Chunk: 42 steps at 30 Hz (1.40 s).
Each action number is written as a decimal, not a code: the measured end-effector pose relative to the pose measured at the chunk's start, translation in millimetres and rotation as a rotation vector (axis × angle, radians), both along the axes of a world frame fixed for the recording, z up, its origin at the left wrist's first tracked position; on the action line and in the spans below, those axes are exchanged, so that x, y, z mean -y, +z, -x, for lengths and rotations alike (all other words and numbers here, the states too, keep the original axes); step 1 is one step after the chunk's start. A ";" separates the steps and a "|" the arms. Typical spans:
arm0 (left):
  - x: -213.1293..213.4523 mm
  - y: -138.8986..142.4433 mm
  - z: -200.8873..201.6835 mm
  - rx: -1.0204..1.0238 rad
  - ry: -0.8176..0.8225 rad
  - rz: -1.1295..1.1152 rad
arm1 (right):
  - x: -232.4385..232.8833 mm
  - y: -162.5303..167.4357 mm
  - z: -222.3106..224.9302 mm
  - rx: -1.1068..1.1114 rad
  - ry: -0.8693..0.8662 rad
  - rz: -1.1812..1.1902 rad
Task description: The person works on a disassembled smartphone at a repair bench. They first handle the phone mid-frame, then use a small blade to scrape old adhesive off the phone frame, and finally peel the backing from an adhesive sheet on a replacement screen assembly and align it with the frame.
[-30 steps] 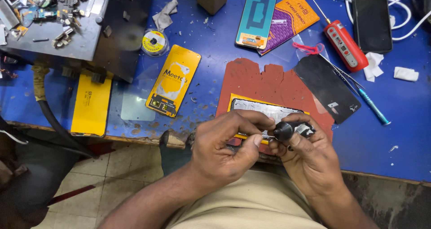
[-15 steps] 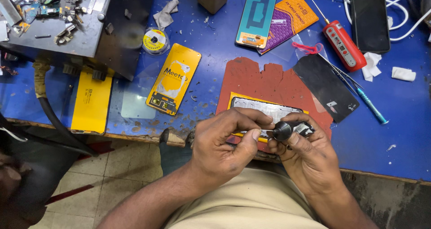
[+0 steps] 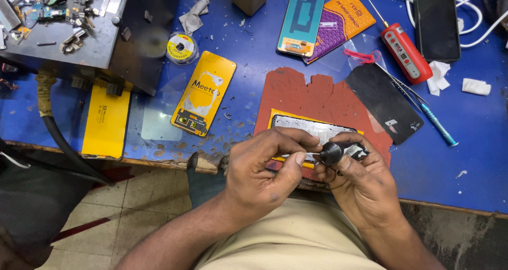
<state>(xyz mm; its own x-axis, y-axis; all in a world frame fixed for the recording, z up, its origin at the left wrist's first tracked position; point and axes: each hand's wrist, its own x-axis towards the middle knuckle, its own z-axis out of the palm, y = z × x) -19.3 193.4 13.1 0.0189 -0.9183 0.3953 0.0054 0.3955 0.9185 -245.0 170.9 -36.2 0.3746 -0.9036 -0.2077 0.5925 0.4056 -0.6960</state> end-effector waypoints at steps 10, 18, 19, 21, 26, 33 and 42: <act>1.7 -3.1 -2.7 0.035 0.013 -0.001 | 1.0 -2.5 -3.6 -0.004 0.003 0.018; 1.5 -3.9 -10.2 0.331 0.066 0.156 | -11.5 15.8 -14.4 -0.599 -0.169 0.422; 0.8 -5.1 -10.7 0.337 0.040 0.159 | -12.2 18.0 -14.5 -0.733 -0.172 0.498; 0.5 -8.9 -12.9 0.322 0.002 0.163 | -12.0 20.9 -15.3 -0.743 -0.178 0.504; 1.9 -20.4 -14.2 0.272 -0.034 0.136 | -9.3 21.4 -17.5 -0.634 -0.089 0.406; 1.6 -14.4 -18.2 0.142 -0.110 0.090 | -2.3 6.0 -23.7 -0.137 0.118 0.132; 2.3 -1.3 -41.6 -0.143 -0.105 -0.136 | 38.3 59.3 -44.3 -0.901 0.573 0.622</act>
<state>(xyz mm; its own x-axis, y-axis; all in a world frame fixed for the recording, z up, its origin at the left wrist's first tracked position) 22.3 191.1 11.7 -0.0322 -0.9629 0.2678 0.1742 0.2584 0.9502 -200.7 132.6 23.1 0.6946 -0.6939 -0.1901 -0.3522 -0.0975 -0.9308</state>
